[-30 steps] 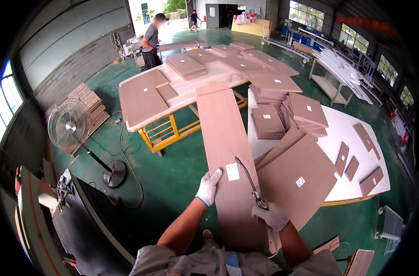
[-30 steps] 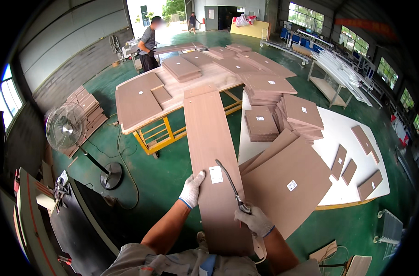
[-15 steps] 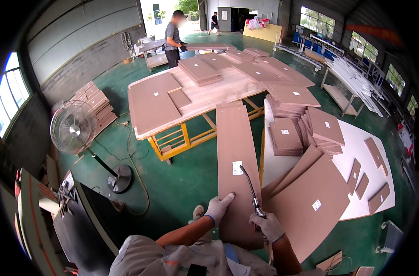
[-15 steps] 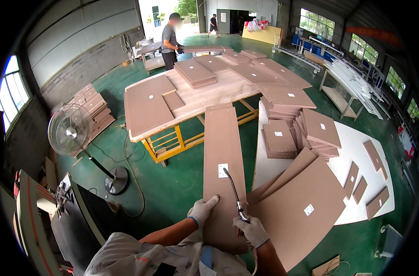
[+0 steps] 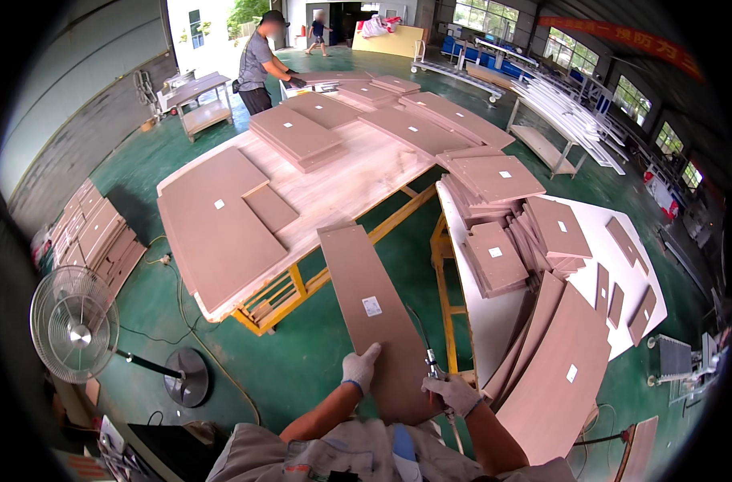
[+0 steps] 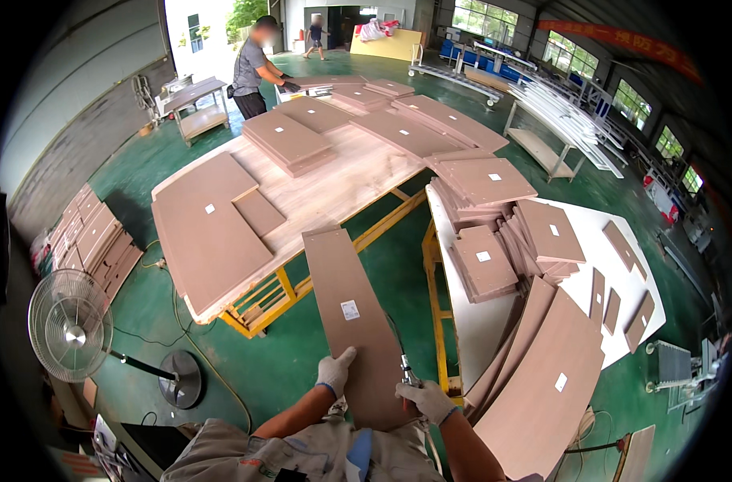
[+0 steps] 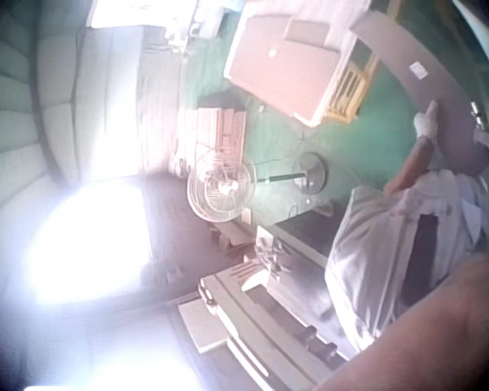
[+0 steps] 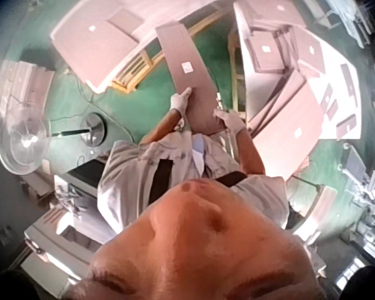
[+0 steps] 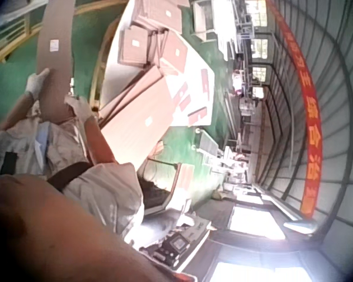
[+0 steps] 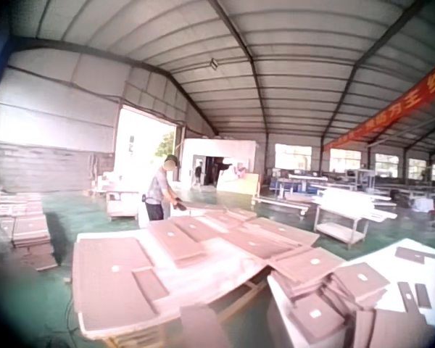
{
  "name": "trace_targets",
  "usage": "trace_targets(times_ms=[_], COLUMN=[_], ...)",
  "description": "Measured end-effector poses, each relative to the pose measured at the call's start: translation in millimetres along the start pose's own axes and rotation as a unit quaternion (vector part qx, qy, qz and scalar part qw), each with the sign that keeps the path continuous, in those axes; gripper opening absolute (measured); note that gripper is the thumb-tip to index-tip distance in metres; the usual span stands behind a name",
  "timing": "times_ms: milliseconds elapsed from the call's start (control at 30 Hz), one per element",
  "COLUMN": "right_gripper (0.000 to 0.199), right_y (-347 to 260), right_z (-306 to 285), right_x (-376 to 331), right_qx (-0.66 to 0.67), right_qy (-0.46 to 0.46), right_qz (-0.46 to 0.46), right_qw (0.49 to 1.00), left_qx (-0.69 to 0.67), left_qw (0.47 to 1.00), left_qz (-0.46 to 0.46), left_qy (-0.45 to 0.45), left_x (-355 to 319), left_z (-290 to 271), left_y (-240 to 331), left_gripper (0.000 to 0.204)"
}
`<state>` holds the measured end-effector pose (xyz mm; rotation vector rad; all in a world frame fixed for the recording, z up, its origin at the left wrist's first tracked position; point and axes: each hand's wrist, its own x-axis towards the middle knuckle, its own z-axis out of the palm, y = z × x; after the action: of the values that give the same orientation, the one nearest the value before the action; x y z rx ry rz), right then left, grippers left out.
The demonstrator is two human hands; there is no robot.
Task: The person moves wood panels between a large work table and a press machine, using a compressed air nozzle to clean dust from the panels before and after processing.
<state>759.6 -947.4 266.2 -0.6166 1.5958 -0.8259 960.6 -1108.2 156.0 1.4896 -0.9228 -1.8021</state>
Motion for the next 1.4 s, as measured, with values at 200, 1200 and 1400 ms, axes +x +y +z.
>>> trace_targets(times_ms=[200,1200,1400], right_gripper=[0.029,0.036,0.042], right_y=[-28,41,77], right_z=[44,37,79], right_x=[73,31,-22], right_qx=[0.101,0.259,0.130], right_qy=[0.054,0.382,0.493], right_qz=[-0.061,0.104,0.173], right_qw=[0.992,0.881,0.843], left_qx=[0.042,-0.274,-0.158], left_qw=[0.998,0.941,0.844], left_qz=[-0.037,0.009,-0.325], left_qy=[-0.021,-0.199,-0.395], left_x=[102,568,447], left_z=[-15,227,225], left_y=[66,290,25], left_gripper=[0.058,0.062,0.025])
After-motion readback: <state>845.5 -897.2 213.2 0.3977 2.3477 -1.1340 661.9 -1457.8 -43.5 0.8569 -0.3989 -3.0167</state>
